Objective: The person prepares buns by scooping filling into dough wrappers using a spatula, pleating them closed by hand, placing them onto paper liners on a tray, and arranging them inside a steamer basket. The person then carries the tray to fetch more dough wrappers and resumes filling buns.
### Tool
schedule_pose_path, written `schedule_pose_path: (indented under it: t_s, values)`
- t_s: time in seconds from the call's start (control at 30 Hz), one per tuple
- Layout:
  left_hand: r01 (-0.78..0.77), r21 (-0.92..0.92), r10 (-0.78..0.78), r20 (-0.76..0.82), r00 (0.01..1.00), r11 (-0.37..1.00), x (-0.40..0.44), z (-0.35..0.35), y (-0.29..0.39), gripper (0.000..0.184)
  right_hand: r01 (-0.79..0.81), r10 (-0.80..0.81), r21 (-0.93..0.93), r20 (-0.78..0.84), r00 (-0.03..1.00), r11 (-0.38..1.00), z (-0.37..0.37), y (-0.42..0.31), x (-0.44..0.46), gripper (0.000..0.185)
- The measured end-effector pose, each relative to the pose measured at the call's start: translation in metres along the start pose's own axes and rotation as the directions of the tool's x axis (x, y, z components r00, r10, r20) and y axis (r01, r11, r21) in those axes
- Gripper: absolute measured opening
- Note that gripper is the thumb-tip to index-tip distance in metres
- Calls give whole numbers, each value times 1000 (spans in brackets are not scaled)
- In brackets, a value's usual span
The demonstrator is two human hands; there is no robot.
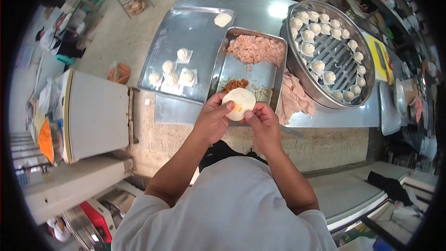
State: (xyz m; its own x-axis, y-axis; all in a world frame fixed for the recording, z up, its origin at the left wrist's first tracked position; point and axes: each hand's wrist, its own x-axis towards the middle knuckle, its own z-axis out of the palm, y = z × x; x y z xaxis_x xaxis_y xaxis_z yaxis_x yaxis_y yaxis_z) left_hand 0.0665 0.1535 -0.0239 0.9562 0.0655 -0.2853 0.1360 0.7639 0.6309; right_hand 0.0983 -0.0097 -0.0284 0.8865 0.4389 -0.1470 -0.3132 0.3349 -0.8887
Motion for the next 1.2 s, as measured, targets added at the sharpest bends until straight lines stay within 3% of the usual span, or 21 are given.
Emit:
schedule_pose_path:
  t_s: [0.03,0.1,0.17,0.2,0.27,0.3,0.37,0.4,0.43,0.47,0.5,0.53,0.57,0.63,0.7,0.73,0.8,0.87,0.9,0.97,1.2]
  values:
    - [-24,-88,23,-4,1000,996,-10,7,-10,25,-23,23,5,19,1000,1000,-8,1,-4,12]
    - [-39,-82,35,-47,998,996,-22,4,-34,33,-60,59,8,91,994,998,-19,4,-10,11]
    - [50,-292,-40,40,998,955,-30,4,-46,37,-77,79,-25,113,990,997,-21,2,-17,11]
    - [22,-243,-48,-100,994,970,-36,11,-49,38,-62,83,-172,120,989,983,-24,5,-21,11]
    - [-4,-182,-25,-157,987,983,-44,19,-44,38,57,18,-432,167,986,900,-36,11,-25,10]
    - [-6,-121,-20,-213,977,993,-46,19,-41,38,61,16,-434,171,985,899,-35,0,-26,10]
    - [-75,-158,39,-218,975,985,-49,8,-33,33,394,-134,-748,386,913,534,-28,-34,-31,15]
    - [-138,-102,98,-330,939,985,-50,0,-26,35,402,-128,-750,397,909,525,-30,-45,-29,15]
    - [-194,-41,157,-434,887,980,-51,-11,-17,37,494,-195,-837,458,868,236,-35,-55,-26,17]
    - [-248,-35,217,-379,900,968,-52,-32,-12,36,528,-235,-846,529,815,-75,-40,-61,-24,19]
    - [-249,-46,213,-383,899,967,-55,-47,-4,36,529,-226,-845,532,816,-81,-47,-63,-24,19]
    - [-253,-106,199,-366,909,962,-58,-61,2,36,380,33,-890,384,923,-251,-54,-62,-27,20]
    - [-255,-164,187,-344,920,953,-60,-73,7,35,253,244,-859,156,957,-445,-59,-61,-28,22]
    - [-246,-129,180,-387,904,961,-59,-85,13,38,282,262,-834,171,950,-474,-61,-61,-26,21]
    - [-85,14,84,-411,908,996,-61,-93,17,36,319,294,-807,190,937,-496,-57,-73,-22,21]
    - [-85,6,80,-413,907,996,-62,-98,17,36,344,333,-778,184,925,-525,-47,-92,-18,22]
    - [91,169,-37,-298,954,981,-60,-110,12,44,361,366,-747,168,915,-558,-33,-115,-9,24]
    - [118,196,-63,-266,962,973,-54,-112,7,49,433,203,-757,383,901,-489,-26,-126,5,28]
    - [148,226,-91,-245,965,963,-53,-114,3,54,423,201,-759,374,905,-495,-24,-121,14,28]
    - [151,239,-102,-207,973,959,-47,-123,-7,62,407,57,-775,436,898,-483,-29,-95,31,32]
    - [97,266,-47,-189,981,959,-47,-109,-16,67,490,166,-783,463,871,-384,-37,-56,33,35]
